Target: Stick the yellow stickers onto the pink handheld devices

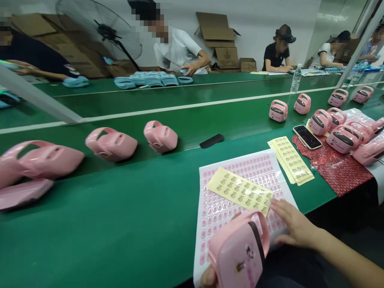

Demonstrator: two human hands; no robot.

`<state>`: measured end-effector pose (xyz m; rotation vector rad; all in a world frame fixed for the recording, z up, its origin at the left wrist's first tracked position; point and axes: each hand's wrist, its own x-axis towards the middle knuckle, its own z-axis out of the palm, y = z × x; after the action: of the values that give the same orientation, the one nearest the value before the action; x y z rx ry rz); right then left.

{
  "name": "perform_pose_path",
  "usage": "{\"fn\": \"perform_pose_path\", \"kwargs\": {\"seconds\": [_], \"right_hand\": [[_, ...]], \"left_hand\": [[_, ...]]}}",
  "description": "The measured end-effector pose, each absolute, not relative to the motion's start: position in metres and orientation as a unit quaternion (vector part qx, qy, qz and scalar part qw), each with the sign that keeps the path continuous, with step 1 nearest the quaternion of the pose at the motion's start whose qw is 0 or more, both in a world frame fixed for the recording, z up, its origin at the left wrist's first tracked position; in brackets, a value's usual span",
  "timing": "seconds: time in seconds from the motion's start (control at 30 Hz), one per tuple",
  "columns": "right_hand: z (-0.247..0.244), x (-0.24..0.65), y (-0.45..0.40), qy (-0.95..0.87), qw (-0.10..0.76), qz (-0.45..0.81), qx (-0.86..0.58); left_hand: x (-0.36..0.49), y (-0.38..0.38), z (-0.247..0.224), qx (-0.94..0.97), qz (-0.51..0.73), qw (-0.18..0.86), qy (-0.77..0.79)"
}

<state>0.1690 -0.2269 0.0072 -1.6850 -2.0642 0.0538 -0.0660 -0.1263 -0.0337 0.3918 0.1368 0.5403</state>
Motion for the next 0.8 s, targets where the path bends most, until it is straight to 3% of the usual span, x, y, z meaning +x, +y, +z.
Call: {"fn": "perform_pose_path", "kwargs": {"seconds": [0.1,0.33,0.63,0.8], "right_hand": [[0.014,0.19,-0.238,-0.699,0.263,0.058,-0.663],[0.01,0.206,-0.254,-0.666,0.23,0.135,-0.696],[0.01,0.198,-0.267,-0.68,0.243,0.108,-0.683],[0.009,0.19,-0.264,-0.696,0.268,0.018,-0.666]], "left_hand": [[-0.062,-0.117,-0.033,0.136,0.271,0.95,0.071],[-0.044,-0.12,-0.017,0.094,0.332,0.905,0.249],[-0.059,-0.132,-0.022,0.103,0.329,0.886,0.311],[-0.059,-0.123,-0.021,0.108,0.336,0.878,0.325]]}}
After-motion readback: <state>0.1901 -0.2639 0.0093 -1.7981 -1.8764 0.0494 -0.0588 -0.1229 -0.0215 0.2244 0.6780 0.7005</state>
